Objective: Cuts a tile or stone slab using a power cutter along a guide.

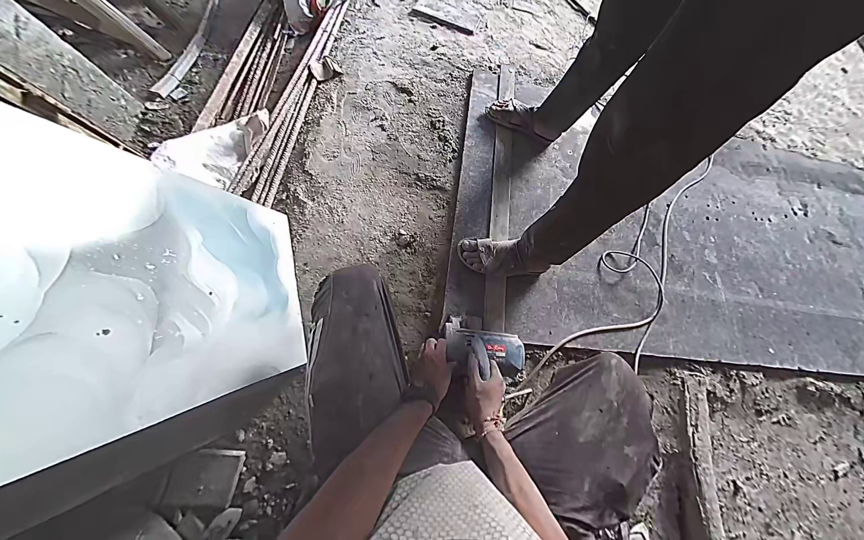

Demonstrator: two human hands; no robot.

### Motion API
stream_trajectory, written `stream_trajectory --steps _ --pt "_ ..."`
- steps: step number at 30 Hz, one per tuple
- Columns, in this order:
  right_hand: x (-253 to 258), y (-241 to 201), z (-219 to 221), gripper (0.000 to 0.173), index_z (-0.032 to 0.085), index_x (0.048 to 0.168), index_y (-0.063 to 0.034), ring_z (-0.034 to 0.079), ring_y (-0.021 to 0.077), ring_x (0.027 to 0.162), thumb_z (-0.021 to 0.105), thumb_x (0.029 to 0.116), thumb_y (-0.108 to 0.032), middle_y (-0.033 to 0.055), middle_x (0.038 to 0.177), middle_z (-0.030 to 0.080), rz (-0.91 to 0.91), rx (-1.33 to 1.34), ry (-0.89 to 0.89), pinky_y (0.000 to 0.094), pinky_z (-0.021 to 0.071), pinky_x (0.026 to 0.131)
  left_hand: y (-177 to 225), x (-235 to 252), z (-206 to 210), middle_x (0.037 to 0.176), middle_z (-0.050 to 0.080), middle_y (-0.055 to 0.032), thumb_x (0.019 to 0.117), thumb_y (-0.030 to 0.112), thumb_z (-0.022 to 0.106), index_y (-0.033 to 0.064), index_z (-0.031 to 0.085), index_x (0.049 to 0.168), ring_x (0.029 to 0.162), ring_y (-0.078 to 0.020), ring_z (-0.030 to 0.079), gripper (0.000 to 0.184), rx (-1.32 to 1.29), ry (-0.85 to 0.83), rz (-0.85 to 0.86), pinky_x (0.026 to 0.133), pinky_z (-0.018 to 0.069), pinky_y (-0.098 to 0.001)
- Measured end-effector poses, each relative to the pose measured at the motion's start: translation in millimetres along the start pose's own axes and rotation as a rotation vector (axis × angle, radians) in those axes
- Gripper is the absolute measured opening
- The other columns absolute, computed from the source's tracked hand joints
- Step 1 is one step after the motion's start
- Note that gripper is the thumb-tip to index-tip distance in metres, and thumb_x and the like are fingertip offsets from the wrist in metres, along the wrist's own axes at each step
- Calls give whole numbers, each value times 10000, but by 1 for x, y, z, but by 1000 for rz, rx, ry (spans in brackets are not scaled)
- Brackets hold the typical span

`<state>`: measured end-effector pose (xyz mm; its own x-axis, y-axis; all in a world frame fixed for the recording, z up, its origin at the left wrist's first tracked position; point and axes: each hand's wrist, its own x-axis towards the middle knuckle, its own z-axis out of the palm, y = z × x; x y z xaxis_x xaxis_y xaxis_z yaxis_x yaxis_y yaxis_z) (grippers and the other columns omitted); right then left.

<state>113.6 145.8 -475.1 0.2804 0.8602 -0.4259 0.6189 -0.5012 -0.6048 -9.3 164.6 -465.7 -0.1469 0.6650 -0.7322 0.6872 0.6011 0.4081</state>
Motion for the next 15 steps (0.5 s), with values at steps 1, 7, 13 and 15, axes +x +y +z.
stream_trajectory --steps 1,7,13,15 --pt "1 -1 0 392 723 1021 -10 693 325 776 700 968 -397 174 816 706 0 1 1 558 538 760 0 1 0 1461 526 -223 970 266 709 36 524 1456 1371 -357 527 568 -3 6 1 1122 458 -482" --pt "2 -5 -1 387 717 1009 -1 687 325 766 682 978 -385 171 804 699 2 13 6 553 536 751 -1 4 2 1453 529 -233 962 254 719 19 536 1446 1367 -356 525 569 -35 30 23 1140 441 -464" --pt "6 -2 3 368 719 971 -18 677 295 712 673 973 -383 144 756 687 -25 35 34 535 536 703 -1 8 1 1444 538 -230 962 251 715 15 545 1438 1369 -350 524 559 -47 40 37 1147 434 -455" --pt "7 -4 3 362 718 967 -19 675 291 706 671 975 -377 139 751 685 -28 36 37 531 534 699 -1 11 1 1441 541 -227 961 250 718 18 546 1439 1366 -349 528 559 -52 48 41 1146 436 -458"
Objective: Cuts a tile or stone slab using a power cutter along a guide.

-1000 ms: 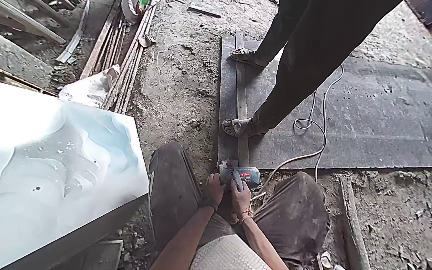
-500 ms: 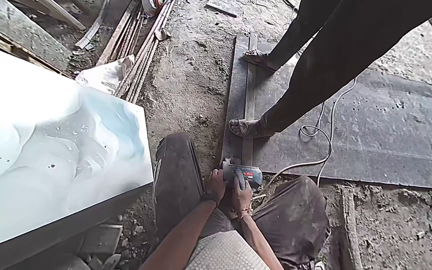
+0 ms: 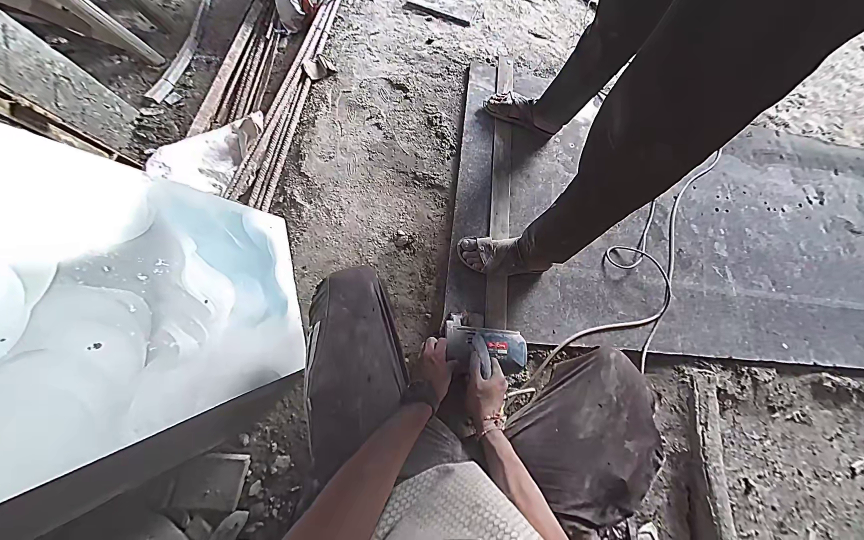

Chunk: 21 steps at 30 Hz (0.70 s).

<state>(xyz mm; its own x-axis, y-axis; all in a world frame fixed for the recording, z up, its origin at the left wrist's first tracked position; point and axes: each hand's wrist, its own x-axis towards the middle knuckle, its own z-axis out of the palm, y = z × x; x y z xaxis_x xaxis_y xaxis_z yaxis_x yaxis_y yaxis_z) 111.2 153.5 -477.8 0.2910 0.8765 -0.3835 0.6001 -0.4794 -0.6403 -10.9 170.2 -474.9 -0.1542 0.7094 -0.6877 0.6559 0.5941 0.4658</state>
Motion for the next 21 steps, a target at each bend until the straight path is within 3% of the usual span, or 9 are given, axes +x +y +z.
stream_trajectory --steps 21 --pt "12 -6 4 378 716 955 -43 668 267 683 634 980 -410 108 726 677 1 14 15 520 533 680 2 11 -2 1395 574 -232 946 210 723 1 580 1402 1321 -343 567 521 -47 60 29 1126 454 -445"
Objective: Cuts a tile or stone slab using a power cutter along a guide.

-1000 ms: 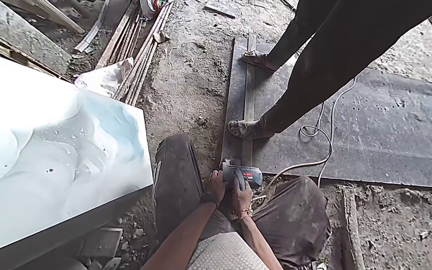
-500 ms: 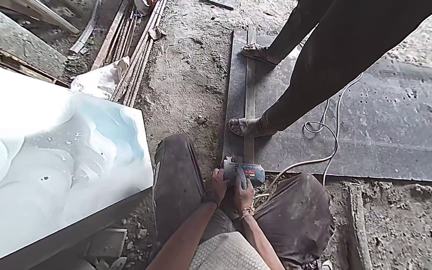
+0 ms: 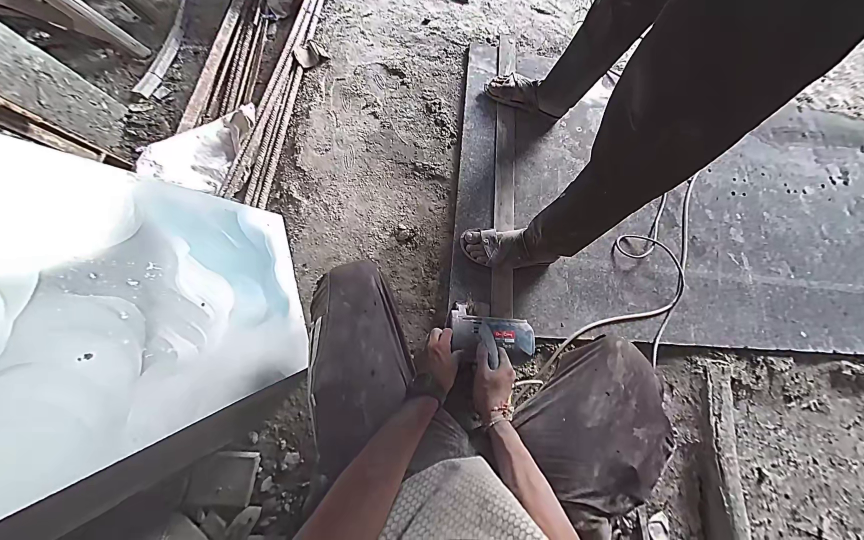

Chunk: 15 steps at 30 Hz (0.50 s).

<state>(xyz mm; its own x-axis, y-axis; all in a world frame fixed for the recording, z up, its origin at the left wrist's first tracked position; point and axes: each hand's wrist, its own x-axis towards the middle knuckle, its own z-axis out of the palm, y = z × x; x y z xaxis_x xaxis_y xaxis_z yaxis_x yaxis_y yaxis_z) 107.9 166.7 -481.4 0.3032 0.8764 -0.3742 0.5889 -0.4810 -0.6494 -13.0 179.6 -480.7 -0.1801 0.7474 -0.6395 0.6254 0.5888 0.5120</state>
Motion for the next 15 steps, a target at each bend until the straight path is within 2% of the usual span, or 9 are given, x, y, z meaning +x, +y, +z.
stream_trajectory --steps 5,10,15 --pt "3 0 3 391 718 946 -37 669 258 680 629 972 -416 105 720 677 -8 9 22 513 533 679 -5 7 8 1354 592 -262 912 177 743 -36 610 1353 1290 -374 579 507 -60 65 41 1116 455 -451" --pt "5 -1 5 398 712 921 -46 662 254 670 626 967 -432 95 706 667 -11 9 30 512 529 669 -3 7 2 1378 587 -239 935 210 727 -8 592 1388 1297 -350 583 520 -22 35 27 1111 465 -451" --pt "7 -4 3 395 717 944 -48 664 250 671 626 967 -431 93 712 672 -15 1 20 504 531 667 1 8 0 1379 585 -245 931 201 732 -18 593 1386 1304 -354 575 524 -34 42 20 1124 449 -447"
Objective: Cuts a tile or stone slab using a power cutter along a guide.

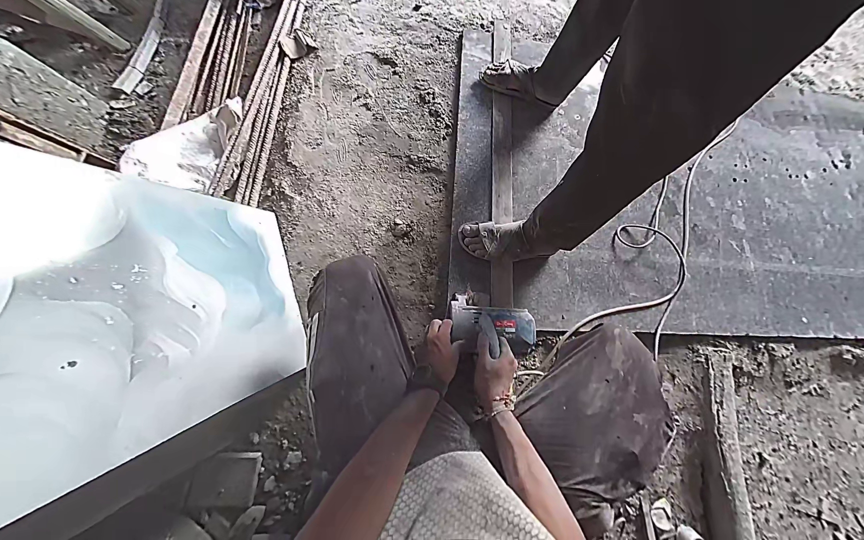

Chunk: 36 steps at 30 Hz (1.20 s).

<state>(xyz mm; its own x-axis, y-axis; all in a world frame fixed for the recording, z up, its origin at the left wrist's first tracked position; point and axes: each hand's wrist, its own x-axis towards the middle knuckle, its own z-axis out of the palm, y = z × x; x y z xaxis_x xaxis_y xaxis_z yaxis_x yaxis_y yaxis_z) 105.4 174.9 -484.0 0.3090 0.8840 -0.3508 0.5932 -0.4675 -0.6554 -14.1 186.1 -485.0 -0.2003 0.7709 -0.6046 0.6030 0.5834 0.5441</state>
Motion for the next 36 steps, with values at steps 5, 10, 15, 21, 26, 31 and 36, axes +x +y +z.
stream_trajectory --steps 5,10,15,21,26,31,36 --pt "3 -2 1 392 717 933 -53 665 251 670 631 967 -434 93 706 667 1 -3 7 508 528 665 -2 4 3 1353 605 -237 923 222 741 -12 610 1366 1278 -349 596 518 11 31 21 1105 468 -450" --pt "6 -5 1 384 719 947 -42 661 253 672 637 971 -417 95 708 668 1 1 5 507 524 666 1 4 -2 1366 598 -235 929 232 742 -12 600 1377 1297 -347 585 530 10 15 20 1114 461 -450" --pt "9 -4 3 389 715 939 -38 656 253 661 644 963 -420 96 703 664 1 17 10 508 523 661 3 8 -3 1375 593 -241 925 222 748 -13 602 1373 1301 -355 581 526 -4 16 14 1115 460 -462" --pt "12 -6 3 394 713 952 -41 656 247 662 630 971 -426 92 707 663 -15 10 6 500 524 661 3 12 -3 1388 589 -228 927 235 752 -3 596 1384 1298 -346 586 539 -12 11 -2 1114 467 -461" --pt "16 -9 3 394 716 960 -30 665 259 678 639 974 -417 104 718 670 -18 12 2 505 531 675 7 14 -6 1378 594 -231 929 230 751 -10 599 1377 1292 -341 592 531 3 20 15 1115 465 -450" --pt "19 -11 4 390 718 960 -27 677 268 694 649 975 -410 116 732 681 -8 16 5 512 537 686 8 17 -7 1374 595 -231 927 232 753 -8 599 1376 1282 -342 597 532 -3 17 10 1108 470 -455" --pt "21 -15 4 393 721 970 -32 667 263 696 648 976 -418 109 733 674 -2 19 7 513 527 690 8 19 -9 1374 600 -224 930 238 752 -8 599 1377 1286 -335 597 532 -7 30 20 1115 466 -449"
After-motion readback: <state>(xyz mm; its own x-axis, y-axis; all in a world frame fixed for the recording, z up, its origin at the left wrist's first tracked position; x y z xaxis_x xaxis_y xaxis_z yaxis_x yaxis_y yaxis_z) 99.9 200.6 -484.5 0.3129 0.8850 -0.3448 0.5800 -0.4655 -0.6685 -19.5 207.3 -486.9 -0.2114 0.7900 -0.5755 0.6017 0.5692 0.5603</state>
